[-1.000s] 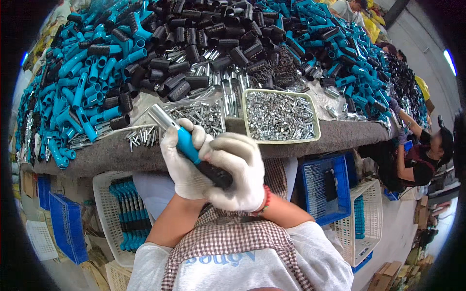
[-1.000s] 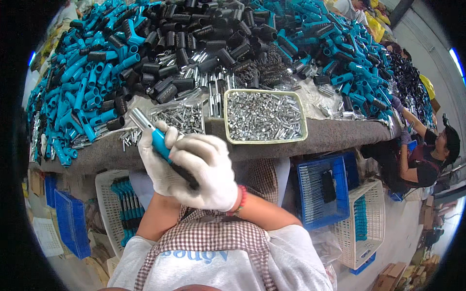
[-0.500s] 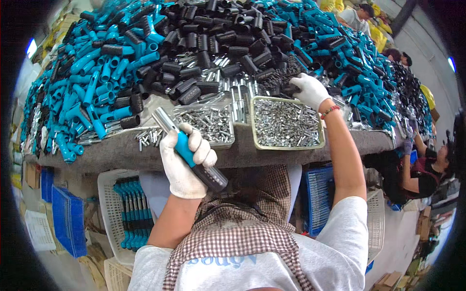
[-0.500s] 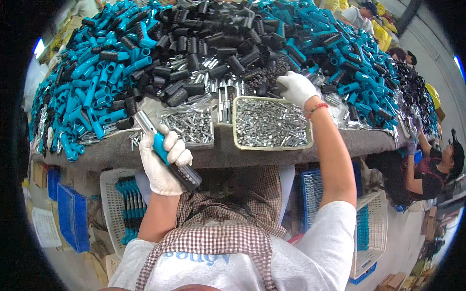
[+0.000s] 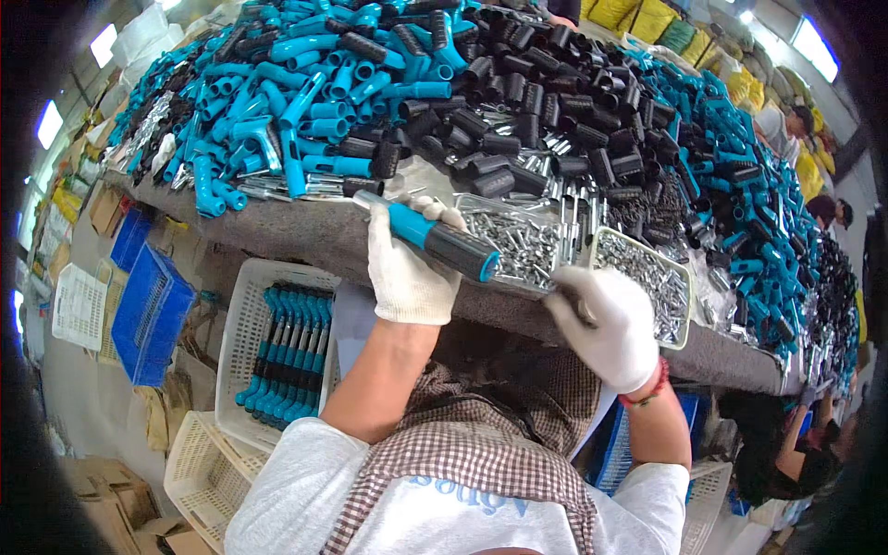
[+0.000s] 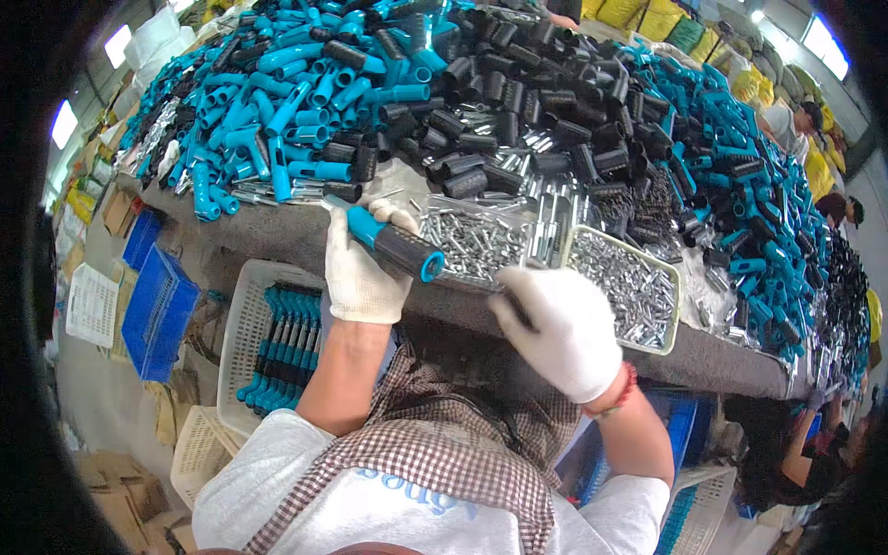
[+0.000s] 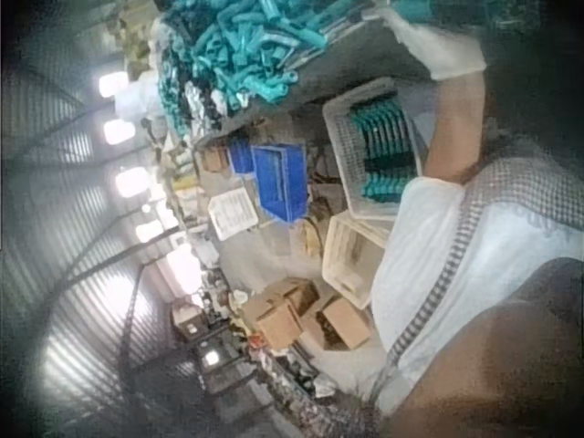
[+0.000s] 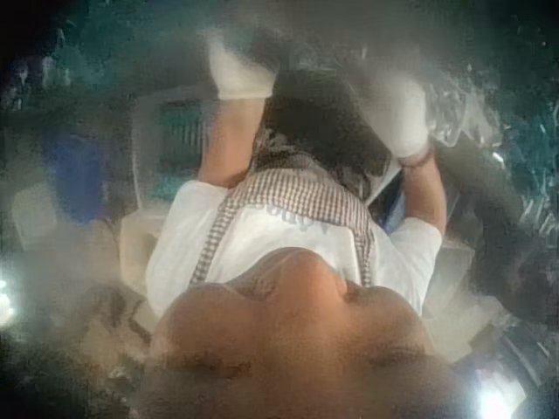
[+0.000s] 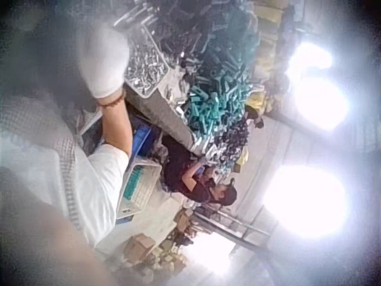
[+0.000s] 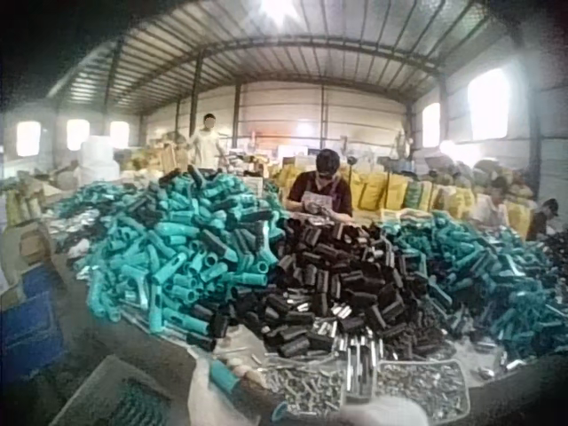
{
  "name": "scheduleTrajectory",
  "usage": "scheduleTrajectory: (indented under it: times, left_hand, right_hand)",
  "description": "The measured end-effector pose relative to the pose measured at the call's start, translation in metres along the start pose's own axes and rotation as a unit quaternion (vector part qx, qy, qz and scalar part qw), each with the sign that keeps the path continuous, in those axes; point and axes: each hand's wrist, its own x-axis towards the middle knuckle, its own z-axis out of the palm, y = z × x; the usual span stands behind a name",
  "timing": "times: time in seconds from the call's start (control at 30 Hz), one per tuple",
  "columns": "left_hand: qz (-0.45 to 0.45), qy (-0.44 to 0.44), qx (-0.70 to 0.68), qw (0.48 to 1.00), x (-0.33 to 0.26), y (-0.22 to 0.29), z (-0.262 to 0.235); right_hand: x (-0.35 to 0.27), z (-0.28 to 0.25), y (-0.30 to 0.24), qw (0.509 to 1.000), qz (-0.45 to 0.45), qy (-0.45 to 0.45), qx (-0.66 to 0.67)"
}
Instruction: The person assembles tools by fitting metal pins and rods into plastic handles by hand and placing the finished tools into a basket.
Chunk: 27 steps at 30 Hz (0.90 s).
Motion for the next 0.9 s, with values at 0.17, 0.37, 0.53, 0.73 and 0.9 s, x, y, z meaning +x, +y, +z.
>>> scheduleTrajectory:
  times: [0.17, 0.37, 0.53, 0.73, 0.9]
  left_hand:
    - [0.031, 0.015, -0.026, 0.999, -0.005, 0.02, 0.005]
    - [0.059, -0.027, -0.076, 0.995, 0.007, 0.046, -0.02]
    - [0.091, 0.071, -0.079, 0.99, 0.028, 0.077, -0.032]
    - [0.092, 0.081, -0.035, 0.992, 0.047, 0.088, -0.064]
    - [0.087, 0.112, 0.017, 0.99, 0.042, 0.087, -0.058]
  right_hand:
    - [0.02, 0.029, -0.018, 0.998, -0.053, -0.006, -0.037]
    - [0.051, 0.058, -0.039, 0.979, 0.065, -0.138, 0.135]
    - [0.106, 0.078, -0.031, 0.984, -0.047, -0.155, 0.068]
    - [0.214, 0.126, 0.057, 0.936, -0.202, -0.128, -0.26]
    - [0.313, 0.159, 0.116, 0.905, -0.152, -0.029, -0.397]
